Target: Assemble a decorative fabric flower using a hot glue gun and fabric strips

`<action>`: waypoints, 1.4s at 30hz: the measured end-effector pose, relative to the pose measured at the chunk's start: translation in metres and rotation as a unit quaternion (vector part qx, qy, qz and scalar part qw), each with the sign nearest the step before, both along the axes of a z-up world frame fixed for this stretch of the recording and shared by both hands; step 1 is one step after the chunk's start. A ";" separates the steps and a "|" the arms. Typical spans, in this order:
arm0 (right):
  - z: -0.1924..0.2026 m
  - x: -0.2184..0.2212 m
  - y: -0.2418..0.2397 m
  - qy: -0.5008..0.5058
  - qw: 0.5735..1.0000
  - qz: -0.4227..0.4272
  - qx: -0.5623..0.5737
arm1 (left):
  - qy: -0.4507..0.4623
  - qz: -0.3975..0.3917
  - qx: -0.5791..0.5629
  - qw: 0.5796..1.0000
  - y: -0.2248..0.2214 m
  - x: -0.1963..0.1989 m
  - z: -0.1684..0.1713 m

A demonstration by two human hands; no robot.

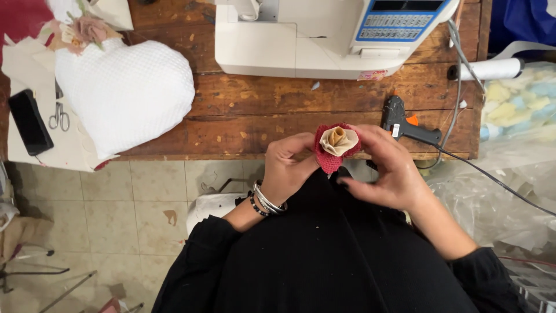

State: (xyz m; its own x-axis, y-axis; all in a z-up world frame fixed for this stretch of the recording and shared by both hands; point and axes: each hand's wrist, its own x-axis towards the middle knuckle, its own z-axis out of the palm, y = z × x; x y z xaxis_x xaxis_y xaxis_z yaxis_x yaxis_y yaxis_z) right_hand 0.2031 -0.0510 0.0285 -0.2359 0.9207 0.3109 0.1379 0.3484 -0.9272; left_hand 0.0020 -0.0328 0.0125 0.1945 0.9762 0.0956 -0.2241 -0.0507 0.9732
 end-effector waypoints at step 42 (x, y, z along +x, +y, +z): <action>-0.062 0.100 -0.065 -0.283 0.947 -0.139 -0.067 | -0.190 0.088 -0.353 0.912 -0.001 0.057 -0.090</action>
